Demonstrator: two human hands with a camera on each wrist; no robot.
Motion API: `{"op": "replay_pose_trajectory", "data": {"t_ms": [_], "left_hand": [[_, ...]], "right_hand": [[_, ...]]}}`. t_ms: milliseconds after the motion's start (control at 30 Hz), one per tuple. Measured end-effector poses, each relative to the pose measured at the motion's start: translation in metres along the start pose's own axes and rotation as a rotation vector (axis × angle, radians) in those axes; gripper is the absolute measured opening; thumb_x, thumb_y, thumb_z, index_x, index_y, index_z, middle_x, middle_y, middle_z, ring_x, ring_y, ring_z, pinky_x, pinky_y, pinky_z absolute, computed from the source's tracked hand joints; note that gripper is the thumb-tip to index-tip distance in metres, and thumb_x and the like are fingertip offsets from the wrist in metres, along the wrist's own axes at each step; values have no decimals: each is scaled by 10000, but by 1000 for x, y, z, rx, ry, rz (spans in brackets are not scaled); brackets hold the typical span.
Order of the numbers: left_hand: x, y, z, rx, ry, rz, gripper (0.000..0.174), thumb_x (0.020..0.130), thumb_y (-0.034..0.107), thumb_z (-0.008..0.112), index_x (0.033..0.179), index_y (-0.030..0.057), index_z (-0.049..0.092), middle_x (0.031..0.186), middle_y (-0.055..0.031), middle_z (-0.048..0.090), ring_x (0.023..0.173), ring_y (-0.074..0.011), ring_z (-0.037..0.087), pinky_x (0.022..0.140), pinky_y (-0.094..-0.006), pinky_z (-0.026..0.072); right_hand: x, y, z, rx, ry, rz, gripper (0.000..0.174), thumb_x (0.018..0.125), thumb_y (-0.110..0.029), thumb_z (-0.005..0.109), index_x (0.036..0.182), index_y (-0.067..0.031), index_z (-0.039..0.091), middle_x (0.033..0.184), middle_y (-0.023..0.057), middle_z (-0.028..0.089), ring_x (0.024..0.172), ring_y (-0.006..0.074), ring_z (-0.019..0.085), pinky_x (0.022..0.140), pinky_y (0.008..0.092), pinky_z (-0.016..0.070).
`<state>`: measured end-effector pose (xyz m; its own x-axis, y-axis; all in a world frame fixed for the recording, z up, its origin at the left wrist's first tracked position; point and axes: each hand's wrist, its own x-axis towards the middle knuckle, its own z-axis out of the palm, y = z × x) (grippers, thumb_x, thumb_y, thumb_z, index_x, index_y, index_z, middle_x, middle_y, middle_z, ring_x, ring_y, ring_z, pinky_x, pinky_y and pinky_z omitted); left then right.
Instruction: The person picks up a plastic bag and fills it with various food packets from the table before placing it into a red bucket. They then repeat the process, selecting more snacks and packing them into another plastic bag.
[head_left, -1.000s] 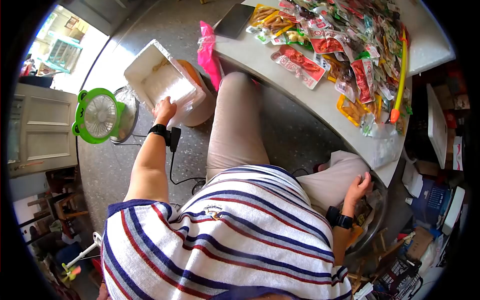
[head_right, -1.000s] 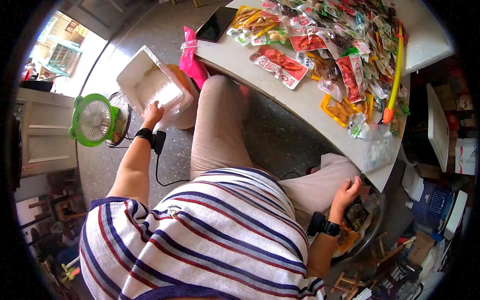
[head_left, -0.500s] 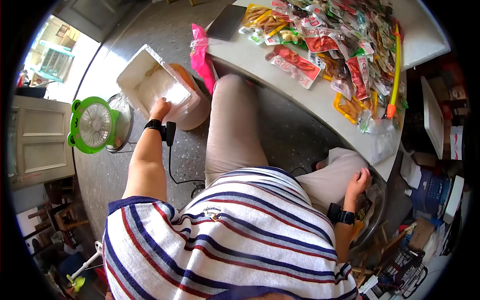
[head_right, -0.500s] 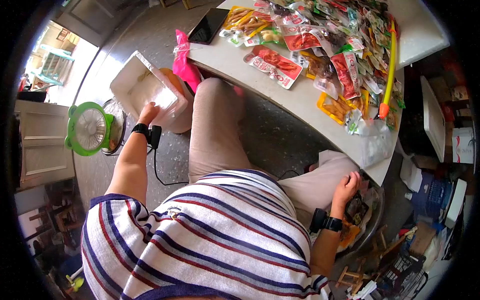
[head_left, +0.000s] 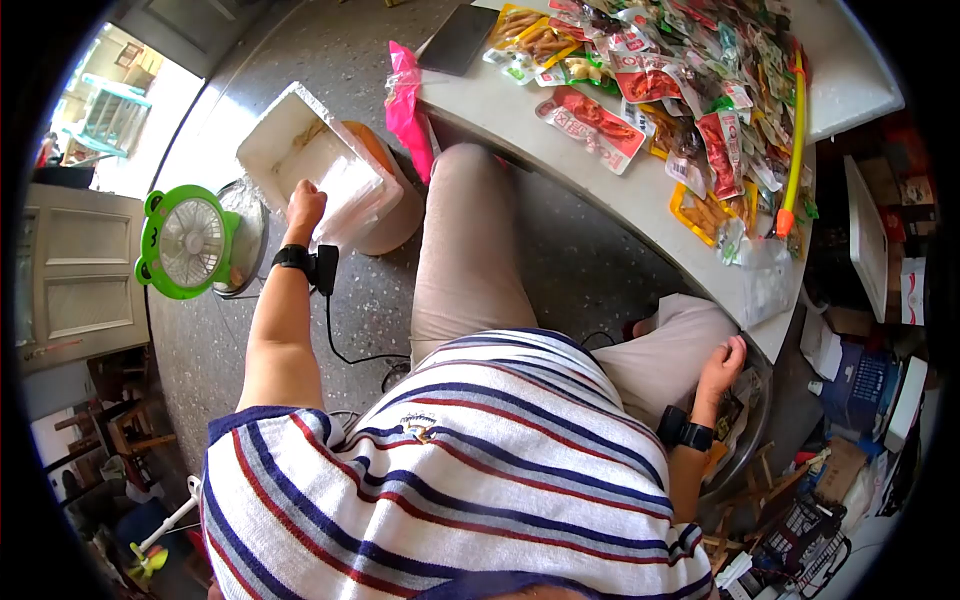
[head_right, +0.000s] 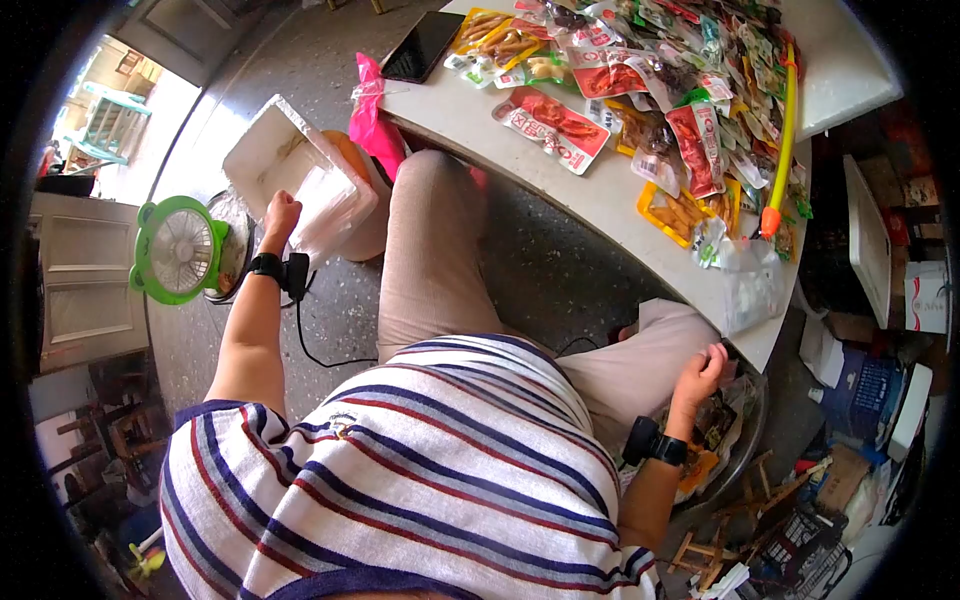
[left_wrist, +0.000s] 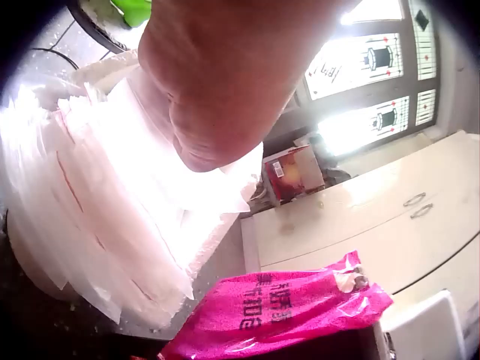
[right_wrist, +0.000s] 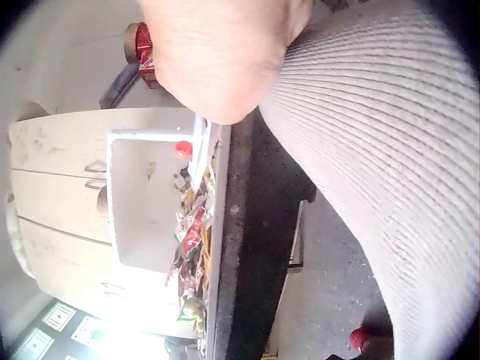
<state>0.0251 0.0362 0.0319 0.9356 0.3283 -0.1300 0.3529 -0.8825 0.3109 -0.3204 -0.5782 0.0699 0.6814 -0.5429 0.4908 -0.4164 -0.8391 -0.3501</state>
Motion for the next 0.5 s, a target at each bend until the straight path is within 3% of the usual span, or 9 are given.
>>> {"op": "replay_pose_trajectory", "data": {"t_ms": [67, 167, 267, 300, 400, 500], "left_hand": [[-2, -4, -4, -42, 32, 8, 203, 650, 187, 488, 812, 67, 508, 821, -166, 553, 798, -312, 523, 684, -363, 404], [-5, -13, 2, -213, 132, 89, 202, 651, 169, 521, 819, 56, 516, 773, -120, 565, 744, -231, 543, 649, -319, 409], [-17, -11, 5, -475, -18, 87, 195, 650, 144, 554, 807, 33, 520, 704, -53, 547, 660, -133, 503, 603, -265, 396], [-22, -9, 2, -504, 14, 98, 173, 654, 137, 556, 780, 27, 514, 679, -37, 525, 637, -117, 475, 585, -253, 385], [-50, 21, -15, -665, 87, 161, 118, 667, 113, 554, 695, 21, 485, 608, 4, 453, 572, -81, 398, 530, -228, 353], [-85, 64, -38, -846, 73, 243, 139, 701, 84, 546, 638, 50, 427, 581, 30, 392, 542, -55, 348, 480, -205, 313]], "right_hand": [[5, 4, -5, -45, 21, -41, 191, 731, -38, 447, 900, 40, 489, 988, 148, 501, 892, 264, 480, 779, 321, 380], [22, -22, -9, 253, 70, 131, 154, 738, -25, 468, 871, 47, 496, 973, 150, 514, 899, 251, 474, 757, 305, 391], [40, -65, -15, 369, 65, 6, 167, 745, -6, 469, 905, 40, 481, 988, 145, 504, 879, 229, 488, 742, 290, 405], [43, -79, -15, 416, 68, -35, 170, 746, -6, 468, 910, 38, 478, 991, 145, 501, 876, 231, 491, 744, 293, 406], [50, -114, -13, 419, 42, -165, 149, 746, -9, 474, 890, 29, 476, 985, 127, 497, 898, 229, 480, 777, 295, 391], [49, -166, 0, 822, -121, -103, 157, 750, 11, 469, 906, 29, 485, 955, 108, 499, 881, 175, 477, 774, 265, 382]]}}
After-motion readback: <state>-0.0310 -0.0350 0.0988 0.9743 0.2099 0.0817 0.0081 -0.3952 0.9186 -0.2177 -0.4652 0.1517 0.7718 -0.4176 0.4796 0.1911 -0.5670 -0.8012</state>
